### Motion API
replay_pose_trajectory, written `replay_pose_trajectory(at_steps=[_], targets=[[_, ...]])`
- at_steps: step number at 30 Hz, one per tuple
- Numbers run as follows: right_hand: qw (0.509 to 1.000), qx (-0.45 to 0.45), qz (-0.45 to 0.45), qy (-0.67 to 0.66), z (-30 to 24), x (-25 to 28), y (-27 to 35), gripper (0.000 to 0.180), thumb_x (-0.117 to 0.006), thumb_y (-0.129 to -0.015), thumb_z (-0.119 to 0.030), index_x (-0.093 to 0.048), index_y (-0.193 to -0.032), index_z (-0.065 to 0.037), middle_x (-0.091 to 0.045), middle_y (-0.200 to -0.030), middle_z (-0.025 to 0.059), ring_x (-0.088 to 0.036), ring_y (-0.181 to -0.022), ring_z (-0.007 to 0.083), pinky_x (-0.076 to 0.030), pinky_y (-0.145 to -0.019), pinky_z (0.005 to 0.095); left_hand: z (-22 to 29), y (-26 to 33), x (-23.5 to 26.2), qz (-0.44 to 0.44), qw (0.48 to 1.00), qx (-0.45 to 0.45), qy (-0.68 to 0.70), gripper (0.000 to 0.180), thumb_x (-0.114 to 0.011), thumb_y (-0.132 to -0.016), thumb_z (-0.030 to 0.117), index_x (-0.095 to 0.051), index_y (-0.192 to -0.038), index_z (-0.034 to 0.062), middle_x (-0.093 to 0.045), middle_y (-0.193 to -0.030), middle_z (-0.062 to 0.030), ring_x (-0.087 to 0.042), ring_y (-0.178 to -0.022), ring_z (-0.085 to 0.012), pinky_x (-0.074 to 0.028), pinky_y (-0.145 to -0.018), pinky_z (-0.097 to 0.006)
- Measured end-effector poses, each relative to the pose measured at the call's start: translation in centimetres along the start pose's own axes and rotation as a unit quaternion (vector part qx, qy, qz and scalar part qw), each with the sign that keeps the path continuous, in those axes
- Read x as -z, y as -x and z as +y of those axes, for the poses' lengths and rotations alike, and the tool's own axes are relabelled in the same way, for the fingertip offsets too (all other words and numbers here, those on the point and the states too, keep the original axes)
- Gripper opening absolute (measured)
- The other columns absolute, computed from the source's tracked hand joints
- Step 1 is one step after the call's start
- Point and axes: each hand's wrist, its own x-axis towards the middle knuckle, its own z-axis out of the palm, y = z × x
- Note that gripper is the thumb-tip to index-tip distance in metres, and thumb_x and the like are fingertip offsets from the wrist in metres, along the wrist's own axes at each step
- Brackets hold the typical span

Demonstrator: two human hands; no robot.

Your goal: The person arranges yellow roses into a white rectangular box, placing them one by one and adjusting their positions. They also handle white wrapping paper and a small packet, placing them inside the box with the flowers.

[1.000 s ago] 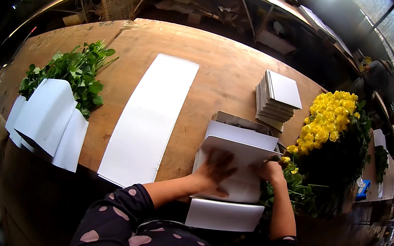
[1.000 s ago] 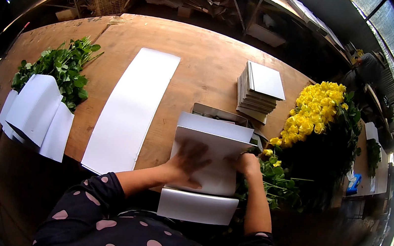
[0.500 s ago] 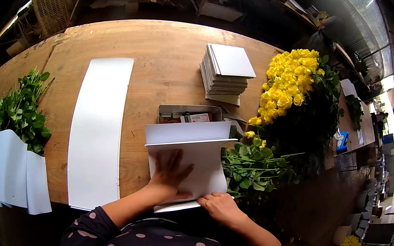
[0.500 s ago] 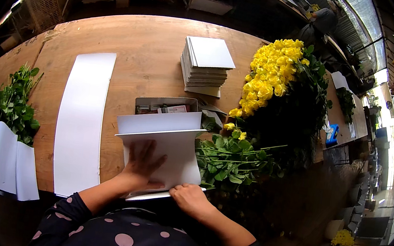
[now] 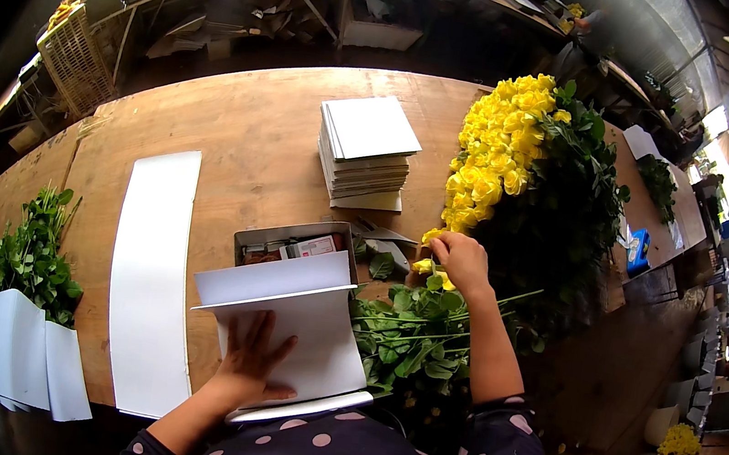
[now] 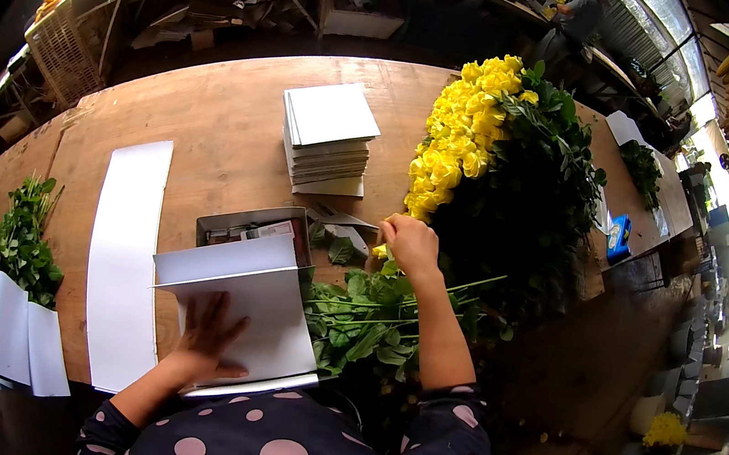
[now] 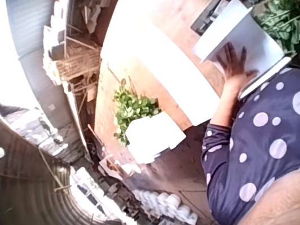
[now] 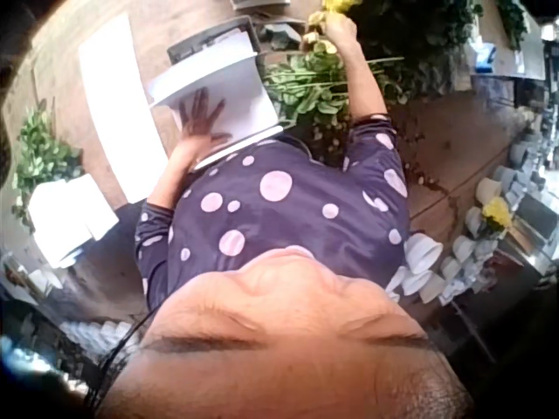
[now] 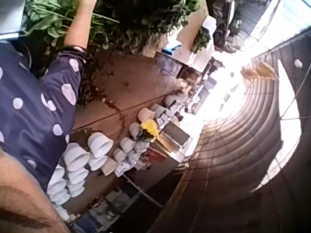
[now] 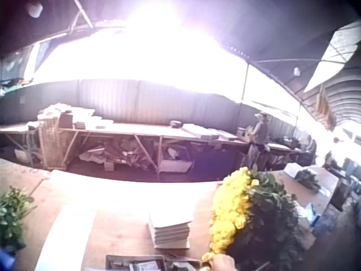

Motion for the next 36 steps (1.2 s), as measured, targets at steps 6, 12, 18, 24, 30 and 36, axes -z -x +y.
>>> replay_pose_trajectory(at_steps=[6, 12, 18, 24, 30, 36], targets=[[0.963, -0.016, -0.161, 0.214, 8.7, -9.0, -1.7, 0.015, -0.057, -0.072, -0.014, -0.066, -0.083, -0.015, -0.059, -0.088, 0.0066, -0.058, -0.084, 0.0267, -0.047, -0.071, 0.0359, -0.1, -0.1, -0.4, -0.004, 1.000, 0.006, 0.029, 0.081, -0.062, -0.064, 0.056, -0.039, -0.129, 0.0120, -0.012, -0.137, -0.0299, -0.007, -0.130, -0.0409, 0.002, -0.098, -0.061], [0.966, 0.010, 0.060, -0.252, 9.3, 0.0, 1.2, 0.016, -0.062, -0.072, 0.001, -0.063, -0.088, -0.002, -0.057, -0.085, 0.0026, -0.056, -0.077, 0.0116, -0.044, -0.069, 0.0229, -0.1, 0.2, -0.3, 0.020, 0.999, 0.000, 0.029, 0.078, -0.061, -0.065, 0.055, -0.039, -0.129, 0.0155, -0.017, -0.137, -0.0279, -0.010, -0.130, -0.0381, 0.002, -0.099, -0.059], [0.905, 0.063, 0.140, -0.398, 7.7, 6.0, 5.0, 0.010, -0.060, -0.076, 0.003, -0.062, -0.086, 0.002, -0.055, -0.089, 0.0016, -0.053, -0.081, 0.0088, -0.042, -0.073, 0.0208, -0.2, 0.1, -0.2, 0.022, 0.998, 0.005, 0.055, 0.078, -0.062, -0.065, 0.054, -0.040, -0.129, 0.0146, -0.016, -0.137, -0.0275, -0.008, -0.131, -0.0367, 0.004, -0.100, -0.058], [0.902, 0.069, 0.188, -0.381, 6.5, 7.4, 6.6, 0.014, -0.061, -0.077, 0.000, -0.059, -0.090, 0.001, -0.057, -0.085, 0.0010, -0.054, -0.077, 0.0088, -0.043, -0.070, 0.0214, -0.1, 0.2, -0.1, 0.031, 0.998, -0.003, 0.053, 0.078, -0.062, -0.065, 0.053, -0.040, -0.128, 0.0126, -0.015, -0.138, -0.0267, -0.006, -0.131, -0.0361, 0.003, -0.100, -0.058], [0.930, 0.259, 0.244, -0.092, -5.6, 10.0, 8.7, 0.018, -0.067, -0.064, 0.004, -0.062, -0.080, -0.003, -0.064, -0.077, 0.0064, -0.058, -0.065, 0.0190, -0.047, -0.058, 0.0274, -0.3, 0.5, -1.1, 0.070, 0.996, -0.012, 0.047, 0.072, -0.063, -0.067, 0.048, -0.041, -0.127, 0.0129, -0.022, -0.134, -0.0251, -0.016, -0.128, -0.0366, -0.006, -0.101, -0.056], [0.891, 0.426, -0.089, -0.125, -16.0, 3.2, 14.4, 0.012, -0.058, -0.069, -0.012, -0.061, -0.080, -0.007, -0.057, -0.068, 0.0041, -0.054, -0.060, 0.0190, -0.044, -0.052, 0.0286, -2.1, 0.2, -1.5, 0.055, 0.986, -0.004, 0.155, 0.049, -0.051, -0.079, 0.040, -0.048, -0.123, 0.0171, -0.025, -0.135, -0.0188, -0.019, -0.126, -0.0342, -0.012, -0.101, -0.050]])
